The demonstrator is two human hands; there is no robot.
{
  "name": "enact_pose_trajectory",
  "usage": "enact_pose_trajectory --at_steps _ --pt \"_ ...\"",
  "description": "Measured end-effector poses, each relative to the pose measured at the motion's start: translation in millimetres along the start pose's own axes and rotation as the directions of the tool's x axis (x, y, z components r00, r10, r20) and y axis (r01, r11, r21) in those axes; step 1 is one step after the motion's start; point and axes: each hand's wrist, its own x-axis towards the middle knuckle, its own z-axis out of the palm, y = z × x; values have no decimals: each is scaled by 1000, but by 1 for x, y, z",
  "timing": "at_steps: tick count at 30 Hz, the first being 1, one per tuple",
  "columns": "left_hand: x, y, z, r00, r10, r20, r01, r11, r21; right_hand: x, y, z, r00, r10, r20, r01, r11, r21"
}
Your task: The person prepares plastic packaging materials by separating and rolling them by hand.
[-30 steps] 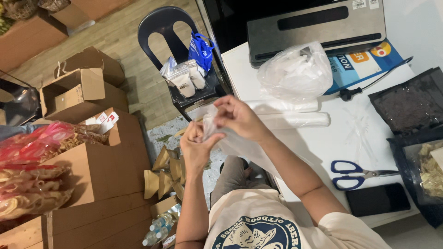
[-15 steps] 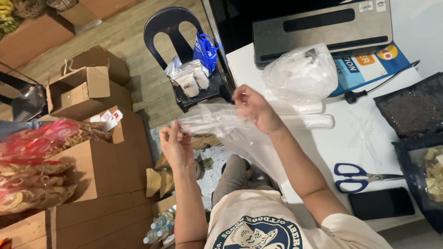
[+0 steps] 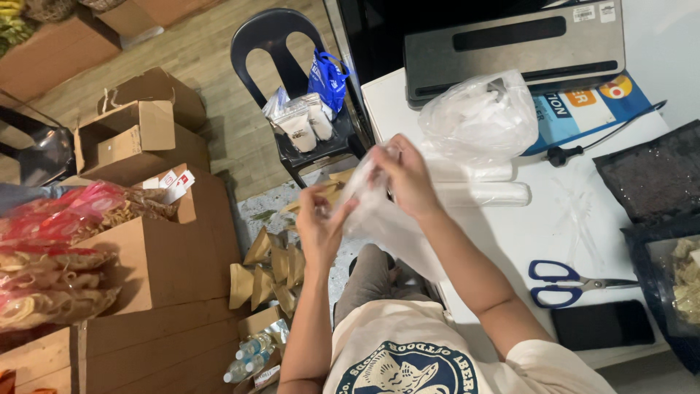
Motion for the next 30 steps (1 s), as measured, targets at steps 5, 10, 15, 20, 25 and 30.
enact_pose_trajectory --at_steps 5,10,15,20,25,30 --pt "10 -10 1 957 -288 19 289 955 -70 1 0 -6 944 267 192 -328 798 506" --pt "28 -43 -14 912 -405 -60 333 820 -465 -17 -24 18 941 137 311 -74 976 -205" --pt "25 -20 -35 849 -504 157 459 558 -691 13 34 3 967 -116 226 208 872 -443" --pt "2 -4 -10 980 -194 49 195 981 -20 19 40 -2 999 -37 -21 35 997 -64" --pt "23 -51 -21 943 -236 -233 204 967 -154 -6 9 10 969 25 247 -33 999 32" --pt "23 -57 -44 936 -299 -186 154 822 -548 -5 4 6 874 76 480 141 905 -400"
